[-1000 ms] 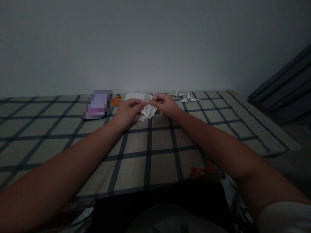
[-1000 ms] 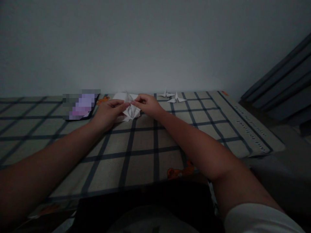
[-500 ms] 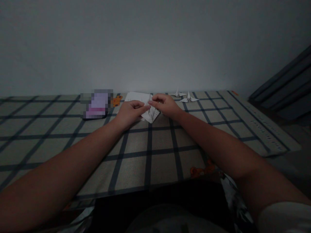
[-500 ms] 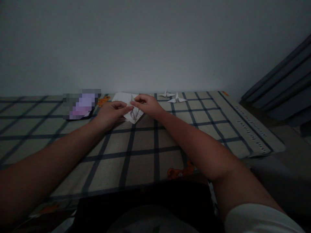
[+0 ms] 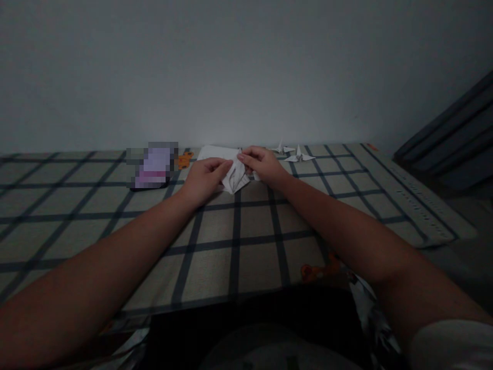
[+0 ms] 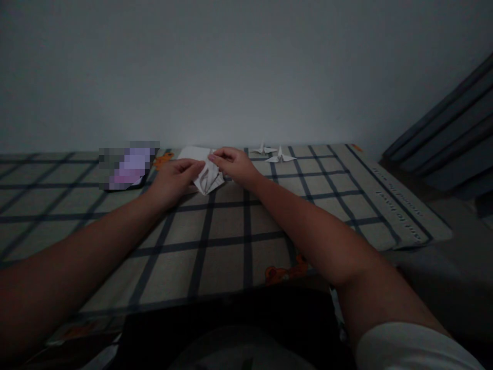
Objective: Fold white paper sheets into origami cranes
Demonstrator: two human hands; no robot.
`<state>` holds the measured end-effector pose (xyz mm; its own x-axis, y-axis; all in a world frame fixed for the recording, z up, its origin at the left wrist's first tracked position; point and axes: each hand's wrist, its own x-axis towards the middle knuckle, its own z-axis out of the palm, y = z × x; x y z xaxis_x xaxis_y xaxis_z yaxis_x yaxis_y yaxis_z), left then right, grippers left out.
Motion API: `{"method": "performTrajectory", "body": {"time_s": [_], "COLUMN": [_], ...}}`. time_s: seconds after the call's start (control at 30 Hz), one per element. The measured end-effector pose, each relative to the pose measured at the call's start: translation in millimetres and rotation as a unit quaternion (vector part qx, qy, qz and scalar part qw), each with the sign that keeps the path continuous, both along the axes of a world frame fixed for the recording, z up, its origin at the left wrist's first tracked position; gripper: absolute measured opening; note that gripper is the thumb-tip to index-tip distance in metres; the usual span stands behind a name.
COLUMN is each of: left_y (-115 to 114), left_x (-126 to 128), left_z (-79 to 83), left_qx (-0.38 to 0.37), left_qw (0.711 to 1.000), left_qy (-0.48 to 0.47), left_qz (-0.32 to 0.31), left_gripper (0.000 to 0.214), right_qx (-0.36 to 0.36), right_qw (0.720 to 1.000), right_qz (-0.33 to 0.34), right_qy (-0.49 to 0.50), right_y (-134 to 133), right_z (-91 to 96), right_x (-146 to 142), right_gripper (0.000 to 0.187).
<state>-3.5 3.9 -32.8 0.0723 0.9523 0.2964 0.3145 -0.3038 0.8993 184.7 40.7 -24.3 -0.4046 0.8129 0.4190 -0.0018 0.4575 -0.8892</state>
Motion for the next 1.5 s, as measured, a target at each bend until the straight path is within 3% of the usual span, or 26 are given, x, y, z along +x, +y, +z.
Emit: {"method": "performTrajectory", "body": {"time_s": [0.2, 0.57, 0.9, 1.17, 1.33, 1.5], "left_y": [-3, -8, -9, -7, -2, -1], "left_x": [0, 3, 8, 7, 6, 7], "left_z": [3.3, 5.8, 4.2, 4.4, -0.7, -1.5], "left_qx": [0.014, 0.012, -0.064, -0.027, -0.007, -0.002], "left_qw": [0.999, 0.999, 0.993, 0.994, 0.992, 0.992], "left_qy": [0.038, 0.024, -0.088, -0.106, -0.122, -0.125], "left_qz": [0.019, 0.033, -0.036, -0.02, -0.017, -0.01], "left_gripper": [0.037, 0.035, 0.036, 0.042, 0.036, 0.03], "right_qx": [0.015, 0.025, 0.069, 0.058, -0.019, -0.027], "right_qw": [0.999, 0.999, 0.992, 0.996, 0.999, 0.999], "right_qz": [-0.029, 0.007, -0.092, -0.068, 0.024, 0.02], "right_qy": [-0.014, -0.047, -0.045, -0.012, 0.011, 0.011], "right_y": [3, -2, -4, 7, 8, 4], "right_z": [-2.4, 2.9, 5.0, -4.4, -7.6, -6.2], "right_x": [1, 1, 2, -2, -4, -4], "right_gripper": [0.046, 0.049, 0.05, 0.041, 0.041, 0.042]}}
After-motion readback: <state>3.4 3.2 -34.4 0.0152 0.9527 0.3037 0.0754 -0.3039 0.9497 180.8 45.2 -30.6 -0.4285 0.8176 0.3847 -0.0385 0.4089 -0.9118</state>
